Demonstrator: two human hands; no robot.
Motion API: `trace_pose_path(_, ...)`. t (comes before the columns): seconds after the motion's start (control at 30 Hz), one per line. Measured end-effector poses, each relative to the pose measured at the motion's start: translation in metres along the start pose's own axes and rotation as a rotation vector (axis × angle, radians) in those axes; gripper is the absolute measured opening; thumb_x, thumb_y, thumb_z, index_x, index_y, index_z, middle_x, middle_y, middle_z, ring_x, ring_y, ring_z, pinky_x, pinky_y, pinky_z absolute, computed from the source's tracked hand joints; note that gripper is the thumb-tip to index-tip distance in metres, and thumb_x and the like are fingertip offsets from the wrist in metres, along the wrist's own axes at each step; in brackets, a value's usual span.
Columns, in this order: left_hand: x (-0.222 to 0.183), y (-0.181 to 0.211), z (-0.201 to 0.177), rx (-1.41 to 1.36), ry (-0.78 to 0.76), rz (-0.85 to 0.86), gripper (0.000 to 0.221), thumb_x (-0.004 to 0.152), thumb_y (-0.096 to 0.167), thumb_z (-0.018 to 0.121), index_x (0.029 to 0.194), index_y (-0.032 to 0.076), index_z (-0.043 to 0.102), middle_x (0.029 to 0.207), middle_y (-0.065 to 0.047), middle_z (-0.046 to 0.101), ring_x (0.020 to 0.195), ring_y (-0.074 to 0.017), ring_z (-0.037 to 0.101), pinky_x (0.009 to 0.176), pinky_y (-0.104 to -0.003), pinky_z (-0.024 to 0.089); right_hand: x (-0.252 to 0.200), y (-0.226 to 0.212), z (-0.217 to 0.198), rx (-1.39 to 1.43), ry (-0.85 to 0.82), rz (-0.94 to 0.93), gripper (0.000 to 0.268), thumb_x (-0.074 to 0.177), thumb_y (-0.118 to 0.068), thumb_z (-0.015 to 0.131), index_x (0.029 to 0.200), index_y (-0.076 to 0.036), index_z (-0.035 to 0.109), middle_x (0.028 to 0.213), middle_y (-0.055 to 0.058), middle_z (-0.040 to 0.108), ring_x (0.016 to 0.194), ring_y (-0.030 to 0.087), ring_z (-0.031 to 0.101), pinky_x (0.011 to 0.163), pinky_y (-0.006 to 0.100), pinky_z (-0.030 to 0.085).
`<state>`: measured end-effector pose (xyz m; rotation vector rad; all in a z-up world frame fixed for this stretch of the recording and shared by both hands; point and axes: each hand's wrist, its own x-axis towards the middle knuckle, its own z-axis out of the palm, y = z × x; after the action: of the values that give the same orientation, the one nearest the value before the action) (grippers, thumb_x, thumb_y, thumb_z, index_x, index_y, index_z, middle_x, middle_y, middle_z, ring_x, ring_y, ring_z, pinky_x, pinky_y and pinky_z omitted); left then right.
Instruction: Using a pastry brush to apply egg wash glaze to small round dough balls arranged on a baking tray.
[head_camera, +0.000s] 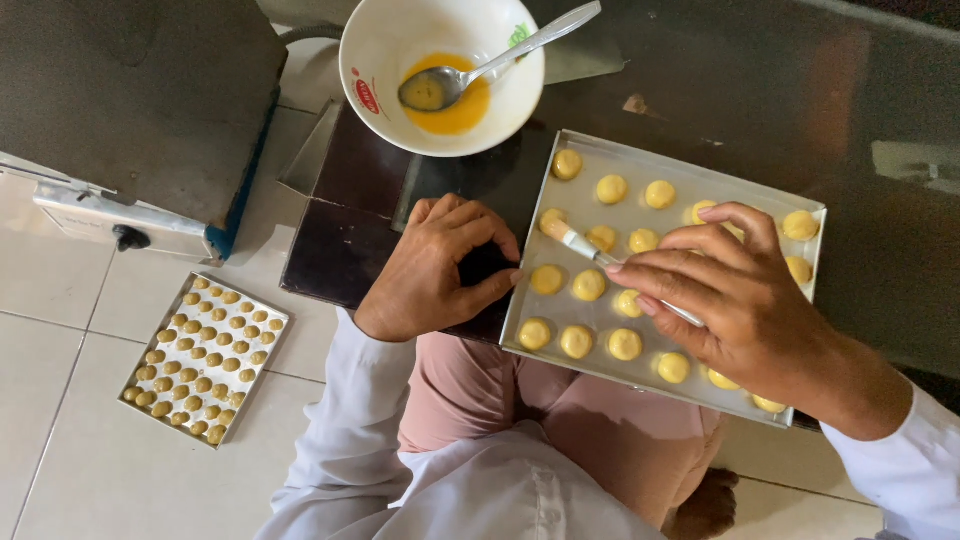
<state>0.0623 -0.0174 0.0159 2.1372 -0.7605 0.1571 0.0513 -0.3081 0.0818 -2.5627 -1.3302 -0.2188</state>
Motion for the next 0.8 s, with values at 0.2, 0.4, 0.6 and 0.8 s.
trace_pose_path(0.2,-0.001,-0.001,0.001,-0.010,0.000,0.019,0.012,0.076,0.017,0.077,0.086,0.015,0.070,0.100,0.001,0.064,0.094,-0.0193,0.053,0.089,-0.035,0.033,0.002,0.002,-0.002,-0.060,0.043,0.001,0.027,0.088,-0.021,0.071,0.114,-0.015,0.070,0.107,-0.003,0.075,0.107,0.018,0.057,0.107,0.047,0.030)
trace_pose_path(0.4,-0.002,-0.004,0.002,-0.007,-0.002,0.013,0.014,0.076,0.019,0.078,0.086,0.014,0.069,0.099,0.001,0.064,0.092,-0.0194,0.052,0.089,-0.035,0.034,0.001,-0.001,-0.016,0.009,-0.045,0.022,0.018,0.085,-0.023,0.069,0.102,-0.018,0.071,0.102,-0.007,0.076,0.099,0.014,0.063,0.106,0.048,0.029)
trace_pose_path(0.6,-0.001,-0.001,0.000,-0.013,-0.010,0.035,0.021,0.074,0.015,0.077,0.093,0.015,0.069,0.103,0.001,0.066,0.095,-0.0194,0.054,0.091,-0.036,0.033,0.000,0.004,0.003,0.057,0.071,0.114,0.023,0.093,-0.020,0.061,0.111,-0.008,0.070,0.084,0.002,0.067,0.094,0.019,0.057,0.104,0.045,0.033)
trace_pose_path(0.8,-0.002,-0.002,0.001,-0.014,-0.009,0.044,0.015,0.076,0.016,0.078,0.090,0.017,0.071,0.099,0.002,0.064,0.093,-0.0185,0.053,0.090,-0.035,0.032,0.004,-0.003,0.006,0.066,0.237,0.105,0.016,0.089,-0.006,0.071,0.105,-0.004,0.071,0.084,0.004,0.065,0.083,0.019,0.059,0.106,0.048,0.039)
